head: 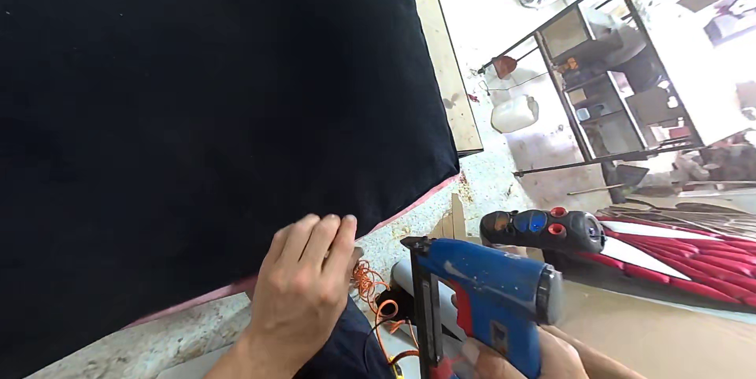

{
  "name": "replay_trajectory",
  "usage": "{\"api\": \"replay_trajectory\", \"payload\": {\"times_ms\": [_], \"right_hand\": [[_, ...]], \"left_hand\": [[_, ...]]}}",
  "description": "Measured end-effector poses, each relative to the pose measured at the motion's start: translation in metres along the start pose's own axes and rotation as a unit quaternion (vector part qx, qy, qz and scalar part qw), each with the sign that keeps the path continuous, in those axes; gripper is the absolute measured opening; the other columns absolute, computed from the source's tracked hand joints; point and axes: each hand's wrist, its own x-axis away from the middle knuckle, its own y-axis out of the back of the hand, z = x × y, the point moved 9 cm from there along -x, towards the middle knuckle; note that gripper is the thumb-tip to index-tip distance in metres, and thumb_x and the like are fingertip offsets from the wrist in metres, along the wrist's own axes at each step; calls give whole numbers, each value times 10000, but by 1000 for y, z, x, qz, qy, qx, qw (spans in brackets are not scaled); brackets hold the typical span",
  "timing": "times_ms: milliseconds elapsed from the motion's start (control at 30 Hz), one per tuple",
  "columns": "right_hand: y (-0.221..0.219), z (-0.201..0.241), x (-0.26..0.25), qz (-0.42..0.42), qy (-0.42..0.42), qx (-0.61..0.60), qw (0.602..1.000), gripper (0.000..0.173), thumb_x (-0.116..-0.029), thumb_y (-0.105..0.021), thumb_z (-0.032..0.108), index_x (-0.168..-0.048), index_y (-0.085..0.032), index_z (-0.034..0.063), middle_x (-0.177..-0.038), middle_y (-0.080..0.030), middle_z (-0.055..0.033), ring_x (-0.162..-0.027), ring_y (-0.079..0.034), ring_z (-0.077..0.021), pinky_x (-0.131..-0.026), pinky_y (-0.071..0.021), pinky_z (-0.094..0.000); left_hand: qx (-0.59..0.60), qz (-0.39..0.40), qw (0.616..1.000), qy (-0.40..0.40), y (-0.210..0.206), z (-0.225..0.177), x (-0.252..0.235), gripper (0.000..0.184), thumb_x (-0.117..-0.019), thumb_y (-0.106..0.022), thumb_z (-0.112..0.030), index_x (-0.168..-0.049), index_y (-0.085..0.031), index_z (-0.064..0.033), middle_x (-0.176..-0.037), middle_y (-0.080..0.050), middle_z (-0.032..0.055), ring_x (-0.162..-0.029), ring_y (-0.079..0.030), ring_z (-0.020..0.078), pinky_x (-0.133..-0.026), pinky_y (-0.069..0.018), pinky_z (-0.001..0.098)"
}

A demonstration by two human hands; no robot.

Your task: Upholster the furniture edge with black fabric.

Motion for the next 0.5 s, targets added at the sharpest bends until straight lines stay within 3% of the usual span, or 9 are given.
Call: {"api": "replay_trajectory", "payload": {"times_ms": [67,300,367,500], "right_hand": [[-2,-4,3,-2,12,-1,1000,245,-749,-759,175,-961,-685,76,-699,-699,13,-613,-705,-134,-556,-608,-336],[3,-28,8,-3,6,-12,1000,265,-752,-769,205,-973,-686,87,-700,-699,18,-600,-698,-131,-536,-600,-334],[5,-32,9,-3,14,-12,1000,258,-749,-778,212,-962,-691,95,-701,-704,26,-604,-699,-122,-537,-599,-326],[3,-41,11,3,16,-11,1000,264,-742,-792,240,-956,-702,114,-710,-702,39,-623,-698,-105,-548,-598,-324]], "left_hand": [[-13,10,1000,-15,-3,-5,-7,312,-951,-694,-370,-1133,-783,-132,-1061,-744,70,-1005,-696,266,-867,-560,403],[-38,47,997,-46,-4,-10,-14,276,-987,-647,-279,-1162,-779,-111,-1043,-718,93,-932,-667,276,-758,-549,385],[-63,39,994,-80,-3,-17,-14,214,-958,-656,-154,-1107,-781,-63,-963,-727,108,-871,-687,279,-715,-557,375],[-97,2,984,-150,-3,-26,-18,143,-938,-641,-84,-994,-756,-19,-898,-712,120,-810,-690,271,-682,-564,347]]}}
